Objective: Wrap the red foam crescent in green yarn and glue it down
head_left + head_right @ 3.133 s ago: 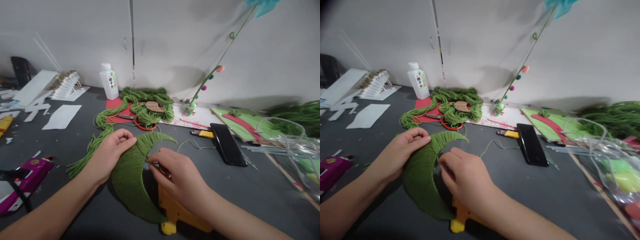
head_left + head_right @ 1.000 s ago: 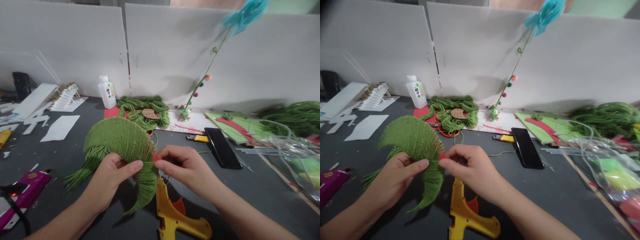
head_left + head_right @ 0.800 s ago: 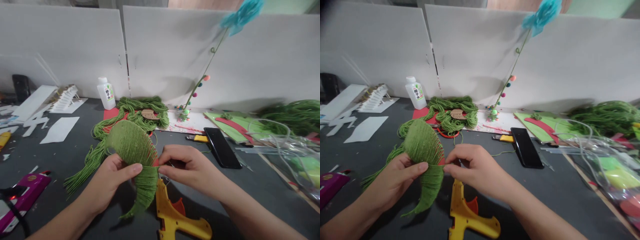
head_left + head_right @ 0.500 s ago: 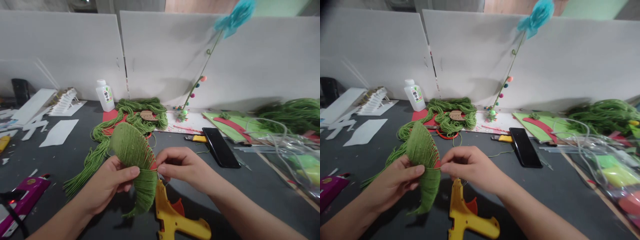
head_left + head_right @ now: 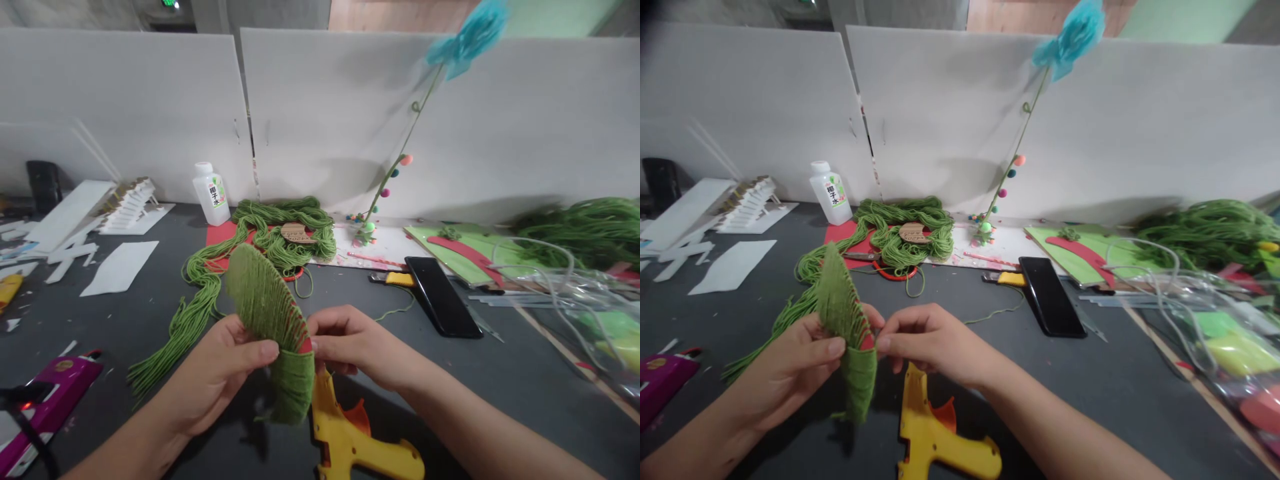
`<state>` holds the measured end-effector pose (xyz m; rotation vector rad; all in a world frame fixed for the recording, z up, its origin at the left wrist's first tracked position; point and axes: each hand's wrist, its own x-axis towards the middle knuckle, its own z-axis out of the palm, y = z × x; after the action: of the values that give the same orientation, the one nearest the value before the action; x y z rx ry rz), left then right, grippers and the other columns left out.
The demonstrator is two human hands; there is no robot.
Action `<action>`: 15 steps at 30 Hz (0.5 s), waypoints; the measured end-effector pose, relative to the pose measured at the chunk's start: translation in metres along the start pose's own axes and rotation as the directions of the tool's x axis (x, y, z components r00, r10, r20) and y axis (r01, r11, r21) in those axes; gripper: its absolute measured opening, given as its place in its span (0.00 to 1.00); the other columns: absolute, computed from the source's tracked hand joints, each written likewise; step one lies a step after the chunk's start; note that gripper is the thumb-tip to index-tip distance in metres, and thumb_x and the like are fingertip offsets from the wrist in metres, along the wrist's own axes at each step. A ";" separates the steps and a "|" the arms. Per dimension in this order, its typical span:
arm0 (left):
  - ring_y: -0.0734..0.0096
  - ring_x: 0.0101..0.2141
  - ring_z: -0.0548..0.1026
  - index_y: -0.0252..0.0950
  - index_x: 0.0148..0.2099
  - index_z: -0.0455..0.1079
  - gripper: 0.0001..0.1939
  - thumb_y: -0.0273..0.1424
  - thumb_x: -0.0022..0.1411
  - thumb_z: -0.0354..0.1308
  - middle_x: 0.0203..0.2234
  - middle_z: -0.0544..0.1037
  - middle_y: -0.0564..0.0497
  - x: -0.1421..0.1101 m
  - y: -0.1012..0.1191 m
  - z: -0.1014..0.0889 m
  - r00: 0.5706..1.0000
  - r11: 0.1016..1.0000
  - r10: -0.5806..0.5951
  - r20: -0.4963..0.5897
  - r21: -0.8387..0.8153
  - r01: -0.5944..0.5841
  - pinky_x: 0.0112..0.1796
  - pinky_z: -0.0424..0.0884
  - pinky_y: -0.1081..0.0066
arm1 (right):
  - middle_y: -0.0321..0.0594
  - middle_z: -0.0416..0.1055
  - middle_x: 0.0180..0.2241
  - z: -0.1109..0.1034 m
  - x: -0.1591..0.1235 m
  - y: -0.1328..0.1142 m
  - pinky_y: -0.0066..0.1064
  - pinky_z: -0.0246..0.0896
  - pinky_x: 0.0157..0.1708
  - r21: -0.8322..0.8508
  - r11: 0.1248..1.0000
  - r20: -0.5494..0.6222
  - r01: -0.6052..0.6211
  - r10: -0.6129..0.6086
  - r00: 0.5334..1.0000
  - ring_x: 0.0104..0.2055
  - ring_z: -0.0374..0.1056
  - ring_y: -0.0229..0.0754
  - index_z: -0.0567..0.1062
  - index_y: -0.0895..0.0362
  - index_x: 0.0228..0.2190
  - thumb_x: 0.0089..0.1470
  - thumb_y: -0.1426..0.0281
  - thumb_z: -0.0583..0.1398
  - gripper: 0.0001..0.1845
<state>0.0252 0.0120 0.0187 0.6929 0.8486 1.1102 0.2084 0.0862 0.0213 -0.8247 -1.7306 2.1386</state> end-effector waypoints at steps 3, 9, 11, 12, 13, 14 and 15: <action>0.66 0.35 0.76 0.37 0.39 0.77 0.12 0.29 0.49 0.66 0.31 0.80 0.49 0.000 -0.002 -0.001 1.000 1.000 0.014 0.009 -0.019 -0.014 0.40 0.70 0.68 | 0.30 0.64 0.20 0.001 0.001 0.001 0.22 0.39 0.16 -0.026 1.000 0.018 -0.001 0.002 1.000 0.17 0.46 0.26 0.74 0.61 0.26 0.49 0.60 0.62 0.15; 0.65 0.38 0.77 0.38 0.40 0.77 0.12 0.27 0.50 0.66 0.32 0.81 0.50 0.002 -0.004 0.000 1.000 1.000 0.007 -0.023 -0.026 -0.007 0.43 0.70 0.68 | 0.31 0.62 0.22 0.005 0.004 0.003 0.26 0.54 0.28 -0.042 0.998 0.010 0.055 -0.055 0.998 0.26 0.58 0.33 0.73 0.60 0.23 0.44 0.60 0.65 0.15; 0.64 0.38 0.77 0.38 0.40 0.77 0.12 0.27 0.50 0.66 0.32 0.81 0.49 0.001 -0.004 0.000 1.000 0.999 0.005 -0.004 -0.034 -0.005 0.43 0.70 0.68 | 0.31 0.62 0.21 0.004 0.004 0.004 0.26 0.54 0.29 -0.071 0.996 0.017 0.062 -0.061 0.998 0.26 0.57 0.33 0.73 0.60 0.23 0.47 0.61 0.64 0.14; 0.64 0.38 0.77 0.37 0.40 0.77 0.12 0.27 0.50 0.66 0.33 0.81 0.49 0.001 -0.004 0.000 1.000 0.999 0.002 0.008 -0.036 -0.002 0.43 0.70 0.67 | 0.31 0.62 0.21 0.004 0.004 0.004 0.27 0.54 0.29 -0.086 0.994 0.020 0.066 -0.064 0.998 0.26 0.57 0.33 0.73 0.60 0.23 0.48 0.62 0.63 0.13; 0.63 0.39 0.77 0.37 0.40 0.77 0.12 0.27 0.50 0.66 0.33 0.81 0.48 0.001 -0.004 0.000 1.000 0.999 -0.001 0.013 -0.036 0.001 0.43 0.70 0.67 | 0.32 0.61 0.21 0.003 0.004 0.004 0.27 0.54 0.28 -0.109 0.992 0.024 0.065 -0.063 0.998 0.25 0.57 0.33 0.73 0.60 0.23 0.49 0.62 0.62 0.13; 0.63 0.39 0.77 0.37 0.40 0.77 0.12 0.27 0.50 0.66 0.34 0.81 0.48 0.002 -0.004 -0.001 1.000 0.999 -0.001 0.012 -0.037 0.001 0.43 0.70 0.67 | 0.32 0.61 0.21 0.003 0.004 0.004 0.26 0.54 0.28 -0.146 0.987 0.023 0.061 -0.058 0.998 0.25 0.57 0.33 0.73 0.60 0.23 0.51 0.62 0.61 0.14; 0.63 0.39 0.77 0.38 0.40 0.77 0.12 0.26 0.50 0.65 0.34 0.81 0.48 0.002 -0.004 -0.001 1.000 0.999 0.001 0.000 -0.039 -0.001 0.43 0.70 0.67 | 0.32 0.62 0.21 0.002 0.004 0.003 0.26 0.54 0.27 -0.201 0.978 0.003 0.063 -0.063 0.998 0.25 0.57 0.33 0.74 0.60 0.24 0.52 0.62 0.60 0.14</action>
<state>0.0267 0.0129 0.0145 0.6611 0.8243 1.1244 0.2042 0.0856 0.0176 -0.8109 -1.9674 1.9437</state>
